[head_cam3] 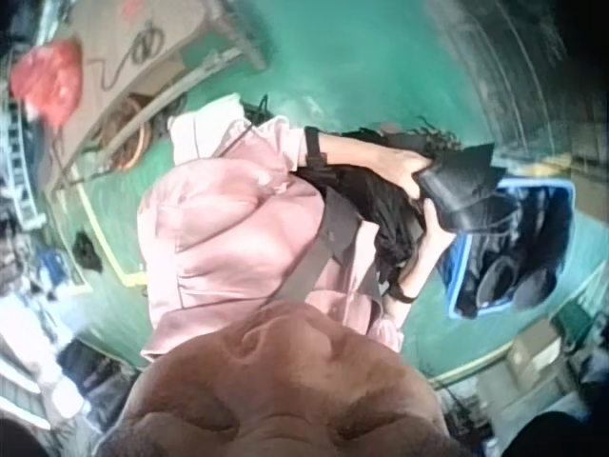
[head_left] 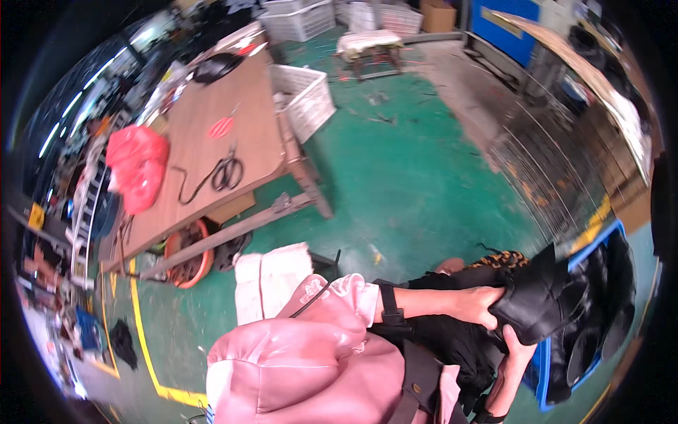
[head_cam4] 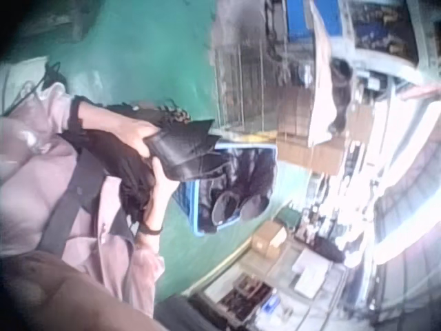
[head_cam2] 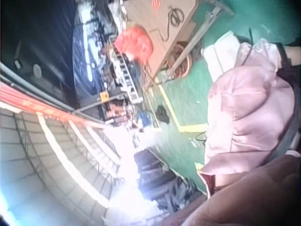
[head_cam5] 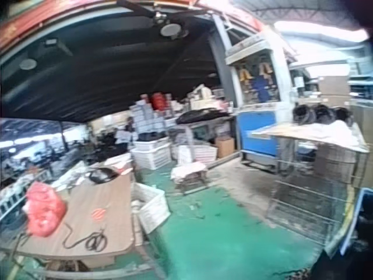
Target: Lacing black leather shoes in a shoe factory production line.
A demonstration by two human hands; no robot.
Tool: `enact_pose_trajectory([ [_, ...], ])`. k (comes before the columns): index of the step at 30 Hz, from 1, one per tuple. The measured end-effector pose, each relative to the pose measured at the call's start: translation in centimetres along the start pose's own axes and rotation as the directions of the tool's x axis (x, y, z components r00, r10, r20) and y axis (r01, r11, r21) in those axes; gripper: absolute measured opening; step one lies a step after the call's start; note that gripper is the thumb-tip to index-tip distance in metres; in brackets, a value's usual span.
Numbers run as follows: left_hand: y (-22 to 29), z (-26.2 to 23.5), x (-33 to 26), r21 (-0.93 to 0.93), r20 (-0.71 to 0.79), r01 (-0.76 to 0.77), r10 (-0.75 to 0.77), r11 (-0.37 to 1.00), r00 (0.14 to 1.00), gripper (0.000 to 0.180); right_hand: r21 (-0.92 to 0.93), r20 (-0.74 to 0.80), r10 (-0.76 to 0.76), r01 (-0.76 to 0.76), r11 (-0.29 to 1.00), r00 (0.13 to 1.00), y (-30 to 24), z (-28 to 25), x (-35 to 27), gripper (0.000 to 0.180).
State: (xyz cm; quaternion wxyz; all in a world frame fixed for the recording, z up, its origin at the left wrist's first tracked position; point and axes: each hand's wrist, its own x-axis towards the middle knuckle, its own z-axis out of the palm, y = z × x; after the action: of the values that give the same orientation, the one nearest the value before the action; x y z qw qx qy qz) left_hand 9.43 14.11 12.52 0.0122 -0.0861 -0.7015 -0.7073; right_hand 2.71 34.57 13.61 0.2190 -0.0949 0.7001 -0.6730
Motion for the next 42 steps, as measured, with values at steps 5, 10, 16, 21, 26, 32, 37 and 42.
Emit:
enact_pose_trajectory([
  [5, -0.5, -3.0, -4.5, 0.346, -0.108, -0.079, 0.124, 0.935, 0.986, 0.056, -0.020, 0.001, -0.106, 0.106, 0.994, 0.994, 0.7, 1.5, 0.6, 0.069],
  [10, -3.4, -9.8, -11.5, 0.200, -0.438, 0.299, -0.188, 0.933, 0.879, 0.030, 0.039, -0.041, -0.125, 0.127, 0.991, 0.991, 1.7, -1.2, 1.7, 0.066],
  [16, -11.4, -13.1, -22.0, 0.351, -0.651, 0.659, -0.332, 0.666, 0.682, 0.029, 0.265, -0.187, -0.133, 0.181, 0.947, 0.973, -1.0, -3.6, 1.5, 0.068],
  [21, -12.5, -12.3, -28.1, 0.548, -0.736, 0.792, -0.295, 0.269, 0.609, 0.026, 0.275, -0.338, -0.170, 0.270, 0.923, 0.926, -2.4, -5.6, 1.9, 0.069],
  [26, -12.1, -10.5, -26.2, 0.527, -0.707, 0.689, -0.195, 0.497, 0.680, 0.021, 0.150, -0.291, -0.242, 0.295, 0.944, 0.925, -2.3, -7.3, 2.3, 0.070],
  [32, -1.2, -8.5, -11.5, 0.431, -0.401, -0.146, 0.334, 0.891, 0.853, 0.037, -0.161, -0.128, -0.328, 0.307, 0.938, 0.936, -2.2, -4.6, 3.5, 0.074],
  [37, 3.4, -5.2, -6.3, 0.374, -0.255, -0.300, 0.409, 0.877, 0.876, 0.073, -0.084, 0.234, -0.265, 0.291, 0.953, 0.935, -3.2, 3.6, 3.6, 0.074],
  [42, 3.3, -5.7, -8.2, -0.006, -0.171, -0.059, 0.057, 0.998, 0.984, 0.064, -0.274, 0.442, -0.021, 0.157, 0.949, 0.897, -6.9, 9.6, 3.1, 0.085],
])
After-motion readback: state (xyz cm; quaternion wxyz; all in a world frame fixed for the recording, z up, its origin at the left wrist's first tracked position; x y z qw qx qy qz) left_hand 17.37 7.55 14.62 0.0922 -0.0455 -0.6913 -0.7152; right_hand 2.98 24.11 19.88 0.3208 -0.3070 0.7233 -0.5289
